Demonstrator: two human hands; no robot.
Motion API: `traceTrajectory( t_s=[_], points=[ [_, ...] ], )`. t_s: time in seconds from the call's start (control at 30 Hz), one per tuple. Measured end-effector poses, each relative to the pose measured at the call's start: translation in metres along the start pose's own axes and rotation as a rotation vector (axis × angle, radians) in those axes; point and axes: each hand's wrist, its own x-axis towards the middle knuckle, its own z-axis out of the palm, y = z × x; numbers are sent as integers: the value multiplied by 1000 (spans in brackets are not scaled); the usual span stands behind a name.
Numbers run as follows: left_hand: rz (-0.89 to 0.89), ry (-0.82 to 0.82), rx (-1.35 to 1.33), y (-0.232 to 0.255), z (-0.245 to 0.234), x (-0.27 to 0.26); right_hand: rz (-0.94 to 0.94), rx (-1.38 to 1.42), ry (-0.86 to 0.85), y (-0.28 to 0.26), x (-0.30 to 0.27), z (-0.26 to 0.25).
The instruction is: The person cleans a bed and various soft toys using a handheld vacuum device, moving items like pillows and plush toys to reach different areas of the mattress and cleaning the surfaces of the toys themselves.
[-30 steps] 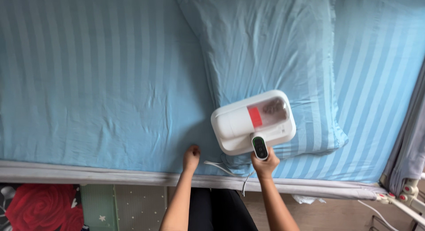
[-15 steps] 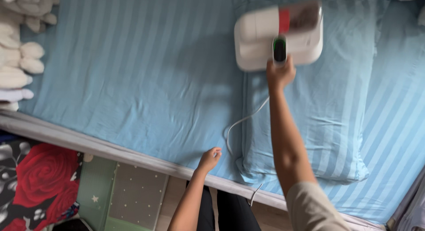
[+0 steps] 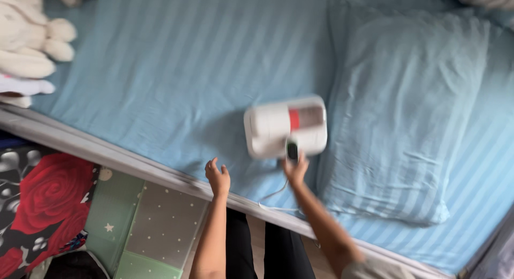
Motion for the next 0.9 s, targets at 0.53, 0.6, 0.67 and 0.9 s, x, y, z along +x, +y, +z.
traceTrajectory(
  t_s=[0.53,0.6,0.67,0.9],
  points=[
    [-35,-271,218,-36,-95,108,440,379,-53,-154,38,111],
    [-40,-296,235,-34,-95,125,370,387,-14,-156,80,152],
    [-49,-326,253,-35,-94,134,290,386,9,-155,125,190],
    [-47,-379,338,-33,-81,154,175,455,-163,-180,294,284]
  ],
)
